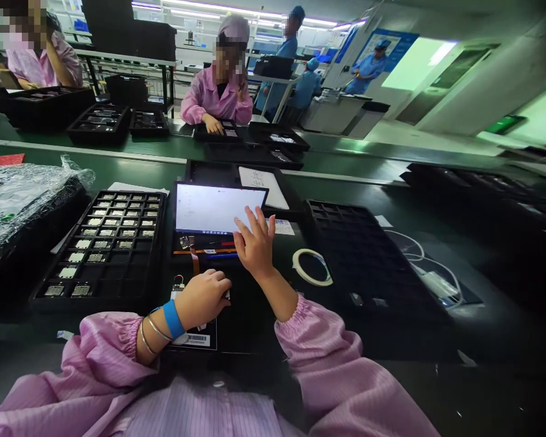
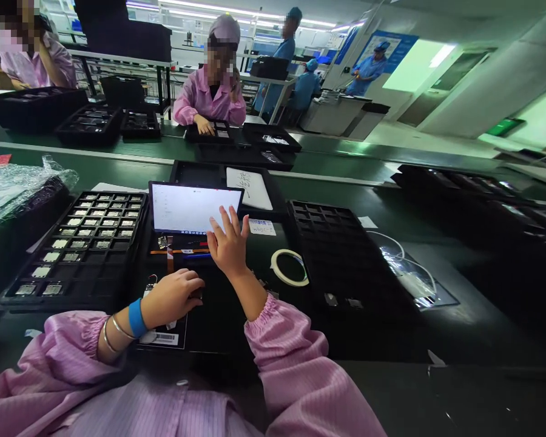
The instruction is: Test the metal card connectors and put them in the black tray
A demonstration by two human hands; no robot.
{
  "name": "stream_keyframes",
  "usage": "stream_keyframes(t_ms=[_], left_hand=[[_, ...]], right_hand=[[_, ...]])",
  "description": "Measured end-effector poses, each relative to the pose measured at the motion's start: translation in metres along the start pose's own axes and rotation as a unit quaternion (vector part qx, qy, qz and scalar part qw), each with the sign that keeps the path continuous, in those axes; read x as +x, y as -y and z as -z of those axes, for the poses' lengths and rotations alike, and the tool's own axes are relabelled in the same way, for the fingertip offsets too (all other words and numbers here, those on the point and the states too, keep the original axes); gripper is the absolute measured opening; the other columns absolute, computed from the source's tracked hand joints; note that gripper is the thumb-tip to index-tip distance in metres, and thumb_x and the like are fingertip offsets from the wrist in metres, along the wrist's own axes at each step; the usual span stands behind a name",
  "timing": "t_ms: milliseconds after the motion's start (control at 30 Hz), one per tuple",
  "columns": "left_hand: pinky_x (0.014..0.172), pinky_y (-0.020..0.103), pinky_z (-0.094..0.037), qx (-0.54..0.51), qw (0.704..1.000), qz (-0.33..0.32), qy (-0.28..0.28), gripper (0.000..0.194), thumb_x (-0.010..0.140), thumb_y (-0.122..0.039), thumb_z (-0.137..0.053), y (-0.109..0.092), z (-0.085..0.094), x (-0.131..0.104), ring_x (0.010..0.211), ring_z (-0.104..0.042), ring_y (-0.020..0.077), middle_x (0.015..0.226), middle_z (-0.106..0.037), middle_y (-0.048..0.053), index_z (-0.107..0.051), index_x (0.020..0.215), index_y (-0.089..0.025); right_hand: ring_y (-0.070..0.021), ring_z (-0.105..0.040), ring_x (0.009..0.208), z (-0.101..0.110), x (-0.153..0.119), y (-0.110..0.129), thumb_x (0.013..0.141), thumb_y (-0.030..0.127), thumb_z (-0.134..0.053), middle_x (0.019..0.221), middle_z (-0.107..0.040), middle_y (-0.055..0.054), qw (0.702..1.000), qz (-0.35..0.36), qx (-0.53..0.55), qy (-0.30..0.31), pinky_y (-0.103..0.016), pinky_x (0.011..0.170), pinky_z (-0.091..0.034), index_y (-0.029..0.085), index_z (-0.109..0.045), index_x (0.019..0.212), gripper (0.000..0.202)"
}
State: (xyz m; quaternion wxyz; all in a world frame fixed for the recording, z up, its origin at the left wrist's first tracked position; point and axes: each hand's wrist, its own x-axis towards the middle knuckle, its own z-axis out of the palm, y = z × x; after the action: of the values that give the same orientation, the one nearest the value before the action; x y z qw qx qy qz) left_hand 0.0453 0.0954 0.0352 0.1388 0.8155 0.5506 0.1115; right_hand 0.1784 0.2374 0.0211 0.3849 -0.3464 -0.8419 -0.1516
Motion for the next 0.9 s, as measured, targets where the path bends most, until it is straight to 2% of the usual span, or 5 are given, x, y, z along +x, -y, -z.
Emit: stream_keyframes(t_ms=[333,633,700,833,900], left_hand=[[0.083,0.036,-0.053,-0.001,1.0,-0.007,-0.011,0.017,0.085,-0.026,-0.07,0.002,-0.004,0.002,0.096,-0.059,0.025,0.099,-0.066,0.007,-0.066,0.098,-0.015],[0.08,0.036,-0.053,-0.004,1.0,-0.008,-0.021,0.016,0.084,-0.027,-0.071,0.003,-0.006,0.001,0.094,-0.059,0.0247,0.097,-0.066,0.007,-0.066,0.096,-0.016],[0.08,0.036,-0.053,-0.005,1.0,-0.008,-0.022,0.015,0.085,-0.027,-0.071,0.003,-0.005,0.002,0.094,-0.059,0.0244,0.097,-0.066,0.006,-0.065,0.094,-0.016],[0.081,0.035,-0.052,-0.007,1.0,-0.008,-0.02,0.013,0.085,-0.026,-0.07,0.004,-0.004,0.002,0.094,-0.059,0.0238,0.096,-0.065,0.006,-0.065,0.091,-0.016],[0.081,0.035,-0.052,-0.007,1.0,-0.007,-0.019,0.013,0.085,-0.026,-0.07,0.004,-0.004,0.002,0.094,-0.059,0.0237,0.095,-0.065,0.006,-0.064,0.091,-0.017]], right_hand=[[-0.03,-0.036,0.143,-0.005,-0.001,0.005,0.1,0.028,-0.042,0.138,-0.061,-0.01,0.991,0.085,0.084,0.064,-0.055,0.118,-0.022,0.014,-0.047,0.141,0.043],[-0.03,-0.027,0.147,-0.009,-0.001,0.005,0.102,0.033,-0.039,0.132,-0.065,-0.01,0.985,0.083,0.083,0.128,-0.057,0.12,-0.017,0.014,-0.031,0.152,0.054],[-0.0303,-0.024,0.148,-0.011,-0.001,0.004,0.102,0.035,-0.037,0.139,-0.059,-0.011,0.985,0.077,0.076,0.136,-0.058,0.12,-0.015,0.014,-0.022,0.155,0.059],[-0.0323,-0.013,0.15,-0.015,-0.003,0.004,0.102,0.043,-0.036,0.159,-0.031,-0.016,0.989,0.046,0.053,0.131,-0.059,0.119,-0.016,0.014,0.003,0.158,0.074],[-0.032,-0.009,0.151,-0.016,-0.004,0.003,0.102,0.045,-0.034,0.162,-0.022,-0.017,0.99,0.036,0.05,0.125,-0.059,0.118,-0.016,0.015,0.011,0.157,0.077]])
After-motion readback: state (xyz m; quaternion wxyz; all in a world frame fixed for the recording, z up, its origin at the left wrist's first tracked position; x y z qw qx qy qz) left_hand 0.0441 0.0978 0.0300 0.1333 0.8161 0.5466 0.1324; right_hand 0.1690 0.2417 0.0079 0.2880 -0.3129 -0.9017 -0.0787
